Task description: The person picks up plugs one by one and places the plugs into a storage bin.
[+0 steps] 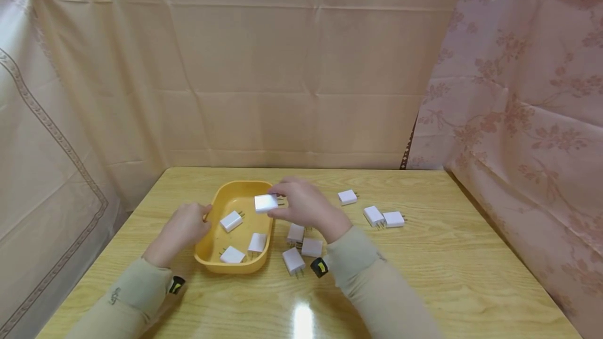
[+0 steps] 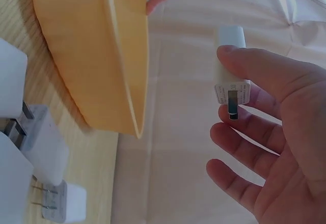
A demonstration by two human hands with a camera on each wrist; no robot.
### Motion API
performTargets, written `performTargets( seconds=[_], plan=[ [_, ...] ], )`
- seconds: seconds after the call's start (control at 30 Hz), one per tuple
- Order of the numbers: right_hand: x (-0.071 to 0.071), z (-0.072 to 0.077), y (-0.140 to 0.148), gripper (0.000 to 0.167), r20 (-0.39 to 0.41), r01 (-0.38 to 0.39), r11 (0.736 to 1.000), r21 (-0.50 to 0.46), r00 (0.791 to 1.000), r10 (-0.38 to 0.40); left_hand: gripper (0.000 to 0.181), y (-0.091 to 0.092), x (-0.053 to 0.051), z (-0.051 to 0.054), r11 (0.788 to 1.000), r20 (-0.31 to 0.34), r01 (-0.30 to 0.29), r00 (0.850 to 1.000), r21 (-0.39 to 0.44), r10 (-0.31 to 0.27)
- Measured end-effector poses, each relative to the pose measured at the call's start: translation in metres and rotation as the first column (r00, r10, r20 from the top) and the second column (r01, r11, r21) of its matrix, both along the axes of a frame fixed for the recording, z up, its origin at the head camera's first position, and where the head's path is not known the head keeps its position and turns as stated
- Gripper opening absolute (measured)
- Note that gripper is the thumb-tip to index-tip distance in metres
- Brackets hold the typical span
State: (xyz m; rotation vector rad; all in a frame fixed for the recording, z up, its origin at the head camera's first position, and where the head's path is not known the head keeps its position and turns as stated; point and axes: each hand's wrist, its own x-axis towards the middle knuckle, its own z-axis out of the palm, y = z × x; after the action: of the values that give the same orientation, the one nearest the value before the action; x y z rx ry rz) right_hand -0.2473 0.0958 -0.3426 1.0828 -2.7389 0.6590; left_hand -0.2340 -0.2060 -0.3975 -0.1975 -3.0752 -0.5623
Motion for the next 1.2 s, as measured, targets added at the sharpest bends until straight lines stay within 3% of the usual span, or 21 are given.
performTargets(
  seconds=[0.33,0.63,0.9,1.2],
  plan=[
    [-0.006,-0.016,-0.014,0.041,0.030,-0.014,1.000,0.010,0.999,0.013,0.046,-0.001,-0.001,0.000,1.000,-0.005,0.003,1.000,-0.002,-0.003],
    [-0.011,-0.031,-0.028,0.043,0.038,-0.019,0.999,0.033,0.999,0.018,0.047,0.001,0.000,0.004,1.000,0.042,-0.015,0.999,0.025,0.014],
    [-0.017,-0.038,-0.042,0.045,0.084,0.044,0.993,0.108,0.995,-0.053,0.046,0.000,0.000,0.004,1.000,0.025,-0.004,1.000,0.005,0.003],
    [-0.022,-0.050,-0.049,0.040,0.054,0.022,0.993,0.114,0.998,-0.029,0.046,0.001,0.000,0.003,1.000,0.047,-0.014,0.999,0.014,0.014]
  ],
)
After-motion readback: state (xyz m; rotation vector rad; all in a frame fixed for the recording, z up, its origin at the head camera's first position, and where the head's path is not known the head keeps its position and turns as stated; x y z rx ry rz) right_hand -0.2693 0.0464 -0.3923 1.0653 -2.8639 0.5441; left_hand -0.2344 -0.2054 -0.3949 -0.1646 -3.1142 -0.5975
